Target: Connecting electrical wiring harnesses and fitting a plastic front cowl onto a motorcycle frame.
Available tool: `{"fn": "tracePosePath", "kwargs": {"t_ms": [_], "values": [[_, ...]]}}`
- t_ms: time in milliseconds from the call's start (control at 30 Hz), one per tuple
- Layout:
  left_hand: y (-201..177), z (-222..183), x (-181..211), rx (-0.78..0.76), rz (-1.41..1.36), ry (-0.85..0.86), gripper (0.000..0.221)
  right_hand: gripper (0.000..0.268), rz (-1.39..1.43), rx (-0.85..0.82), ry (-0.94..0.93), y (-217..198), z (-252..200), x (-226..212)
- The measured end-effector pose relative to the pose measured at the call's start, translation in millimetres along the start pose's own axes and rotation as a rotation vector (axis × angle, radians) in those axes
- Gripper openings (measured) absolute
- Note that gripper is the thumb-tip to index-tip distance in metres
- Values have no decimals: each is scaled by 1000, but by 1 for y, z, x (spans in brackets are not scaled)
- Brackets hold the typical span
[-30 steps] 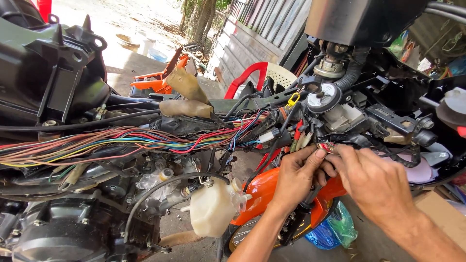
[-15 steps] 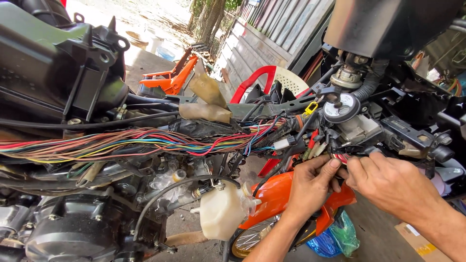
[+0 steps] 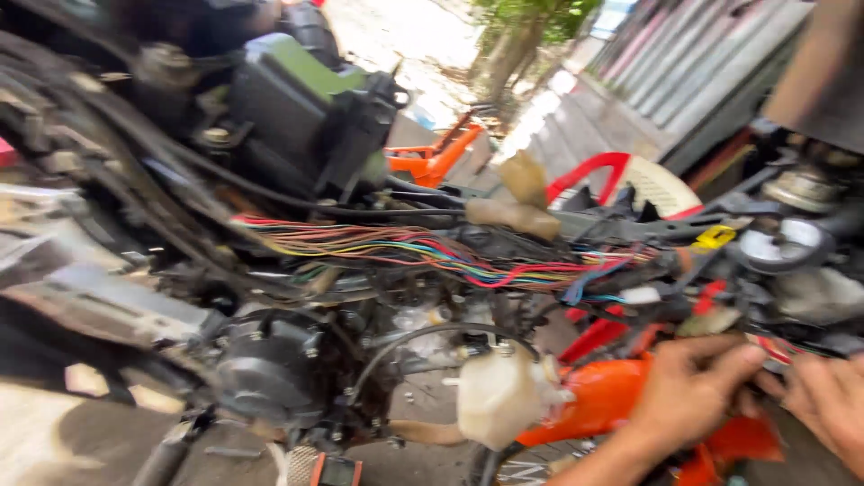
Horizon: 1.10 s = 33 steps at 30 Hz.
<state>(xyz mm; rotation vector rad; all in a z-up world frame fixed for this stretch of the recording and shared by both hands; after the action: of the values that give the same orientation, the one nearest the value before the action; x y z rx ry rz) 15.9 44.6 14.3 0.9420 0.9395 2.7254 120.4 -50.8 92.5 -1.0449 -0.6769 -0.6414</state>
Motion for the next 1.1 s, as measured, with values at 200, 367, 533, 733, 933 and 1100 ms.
{"fn": "tracePosePath", "kwargs": {"t_ms": [200,367,533,733,933,1100], "values": [[19,18,8,15,53,9,32,17,199,141,54,-140,32,-28],[17,14,29,50,66,9,31,11,108,35,59,-132,32,-29],[12,20,20,73,59,-54,28,12,87,13,33,-132,37,-26],[16,28,3,108,92,-50,31,13,184,60,-27,-125,34,-21],[21,30,1,173,91,-80,26,3,376,139,27,-122,32,-18],[17,29,-2,208,135,-104,26,5,435,179,82,-120,34,-24]]}}
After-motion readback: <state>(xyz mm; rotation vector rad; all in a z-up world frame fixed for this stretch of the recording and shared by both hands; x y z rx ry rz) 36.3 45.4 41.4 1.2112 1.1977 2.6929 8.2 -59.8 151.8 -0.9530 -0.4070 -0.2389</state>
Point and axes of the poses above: each hand's wrist, its own z-axis towards the middle knuckle, its own y-axis out of the palm, x = y × z, the point moved 8 cm from there along z, towards the middle knuckle, and after that the axes turned 5 degrees about z, right-handed, at the moved point
